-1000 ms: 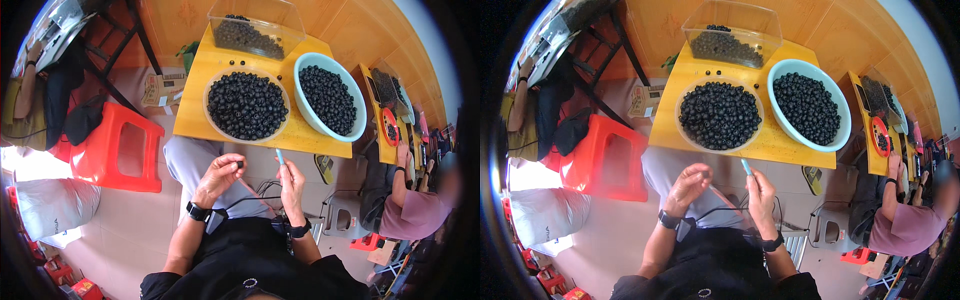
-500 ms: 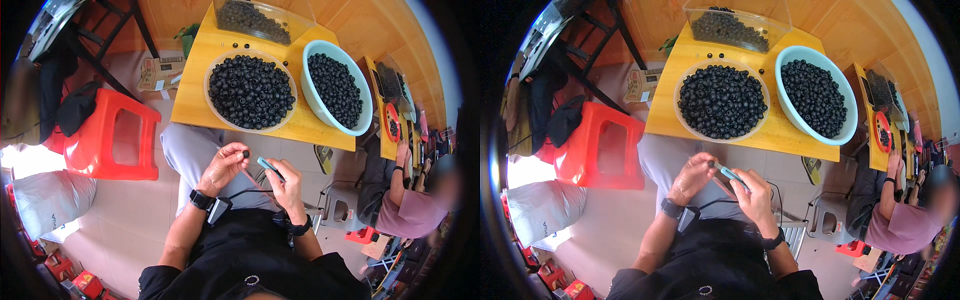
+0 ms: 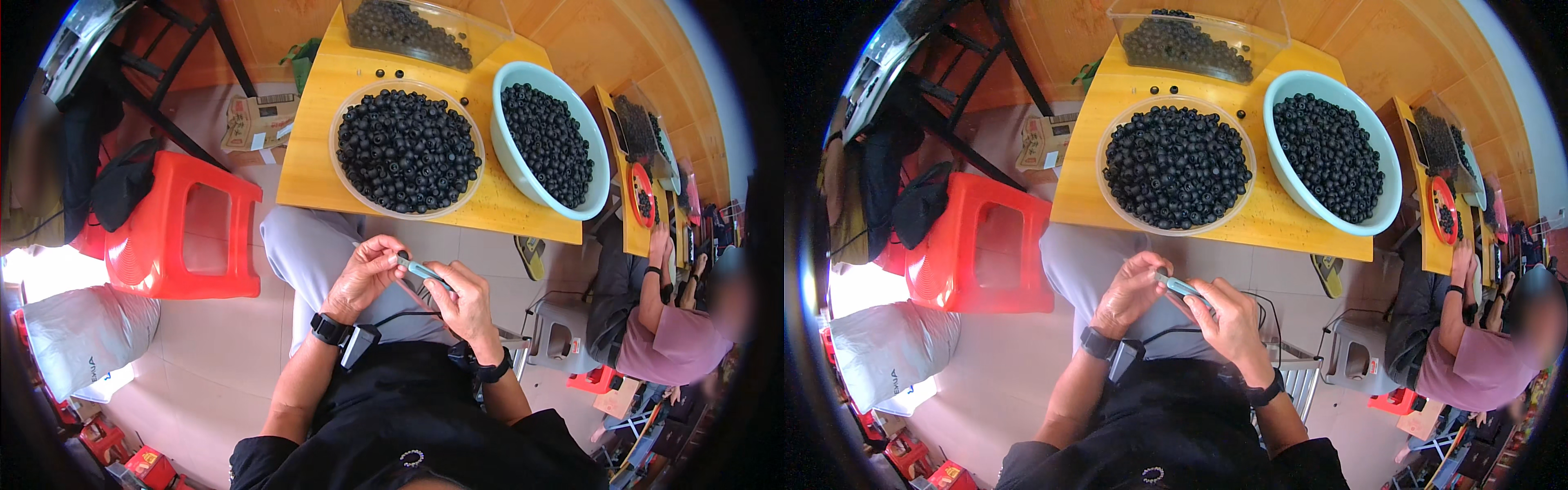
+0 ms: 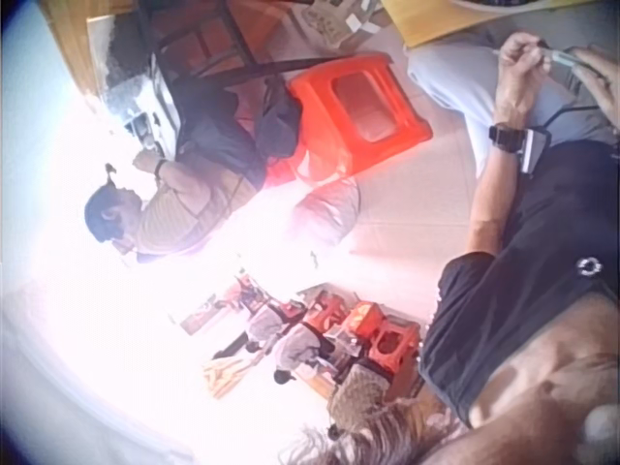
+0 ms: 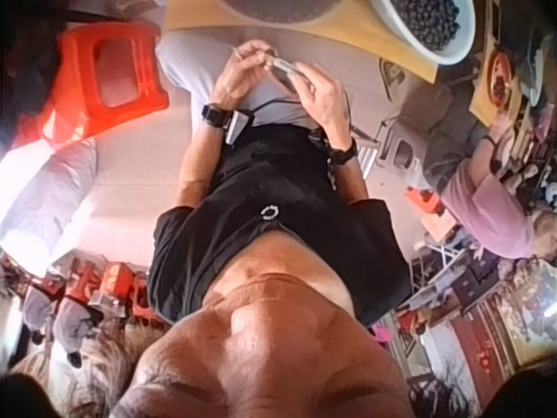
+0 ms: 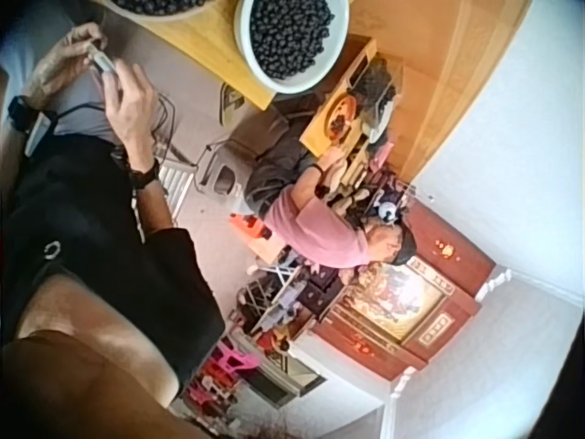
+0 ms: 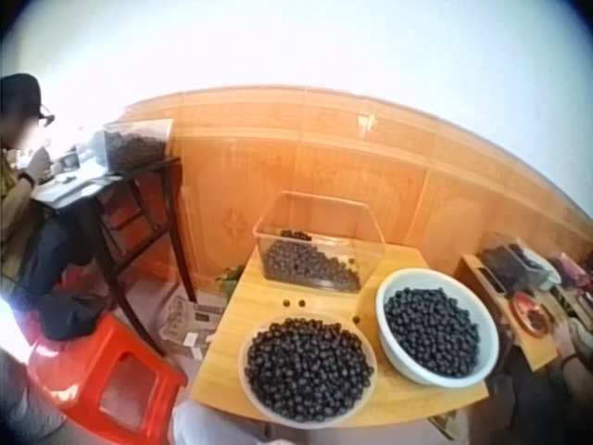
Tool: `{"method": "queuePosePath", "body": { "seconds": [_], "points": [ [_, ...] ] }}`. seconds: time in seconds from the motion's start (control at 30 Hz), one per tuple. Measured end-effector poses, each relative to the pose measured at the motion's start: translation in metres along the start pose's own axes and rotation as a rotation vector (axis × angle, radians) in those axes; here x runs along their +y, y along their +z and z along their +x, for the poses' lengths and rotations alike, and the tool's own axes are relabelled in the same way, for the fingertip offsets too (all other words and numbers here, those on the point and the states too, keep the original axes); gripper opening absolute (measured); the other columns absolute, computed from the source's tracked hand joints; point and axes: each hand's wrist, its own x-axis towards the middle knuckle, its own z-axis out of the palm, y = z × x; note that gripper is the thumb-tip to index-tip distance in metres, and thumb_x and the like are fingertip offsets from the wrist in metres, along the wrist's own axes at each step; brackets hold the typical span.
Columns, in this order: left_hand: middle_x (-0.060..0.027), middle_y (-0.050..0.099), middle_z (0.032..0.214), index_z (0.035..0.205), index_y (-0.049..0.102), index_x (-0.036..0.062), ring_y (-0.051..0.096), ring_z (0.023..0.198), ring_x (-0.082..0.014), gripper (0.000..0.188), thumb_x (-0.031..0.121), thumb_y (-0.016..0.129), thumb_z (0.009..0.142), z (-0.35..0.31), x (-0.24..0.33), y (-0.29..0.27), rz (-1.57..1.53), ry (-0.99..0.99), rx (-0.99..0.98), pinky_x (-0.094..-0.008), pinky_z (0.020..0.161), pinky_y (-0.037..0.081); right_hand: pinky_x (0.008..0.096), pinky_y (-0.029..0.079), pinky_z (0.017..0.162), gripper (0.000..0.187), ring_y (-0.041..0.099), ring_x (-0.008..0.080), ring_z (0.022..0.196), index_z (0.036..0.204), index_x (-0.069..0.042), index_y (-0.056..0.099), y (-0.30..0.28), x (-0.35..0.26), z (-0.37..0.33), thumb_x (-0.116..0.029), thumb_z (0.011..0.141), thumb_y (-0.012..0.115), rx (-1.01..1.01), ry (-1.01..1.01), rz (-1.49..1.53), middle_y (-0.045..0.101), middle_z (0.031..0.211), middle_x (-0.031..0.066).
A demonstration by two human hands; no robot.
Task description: The recorder is using a small prying tool to clean or de-flash small black rubber spheres before attaching them to a strip of adhesive tape.
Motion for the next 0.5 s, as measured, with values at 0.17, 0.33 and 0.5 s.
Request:
{"method": "queuePosePath", "body": {
  "seconds": [0.17, 0.33, 0.5],
  "points": [
    [-0.0083, 0.061, 0.092, 0.1, 0.061, 0.0029, 0.057, 0.077, -0.0117, 0.015, 0.005, 0.062, 0.085, 0.0, -0.002, -0.003, -0.026, 0.021, -0.002, -0.0238, 0.072, 0.048, 0.0328, 0.042, 0.05, 0.016, 0.055, 0.0244, 0.054, 0.097, -0.007, 0.066, 0.001, 0.003, -0.001, -0.011, 0.082, 0.064, 0.006, -0.007, -0.017, 0.055, 0.068, 0.0089],
    [-0.0076, 0.058, 0.091, 0.098, 0.06, 0.0041, 0.053, 0.075, -0.0104, 0.015, 0.008, 0.064, 0.084, -0.001, 0.0, 0.001, 0.005, -0.005, 0.016, -0.0229, 0.074, 0.044, 0.0335, 0.043, 0.05, 0.016, 0.055, 0.0253, 0.054, 0.098, -0.007, 0.066, -0.001, 0.003, -0.001, -0.012, 0.082, 0.064, 0.006, -0.011, -0.021, 0.055, 0.068, 0.0087],
    [-0.007, 0.058, 0.088, 0.096, 0.059, 0.0035, 0.053, 0.073, -0.0098, 0.015, 0.01, 0.065, 0.084, -0.001, 0.0, -0.002, 0.053, -0.016, -0.011, -0.0225, 0.073, 0.044, 0.0339, 0.043, 0.051, 0.017, 0.056, 0.0264, 0.056, 0.098, -0.007, 0.066, 0.0, 0.012, -0.003, -0.013, 0.082, 0.064, 0.002, -0.031, -0.037, 0.055, 0.068, 0.0092]
  ]
}}
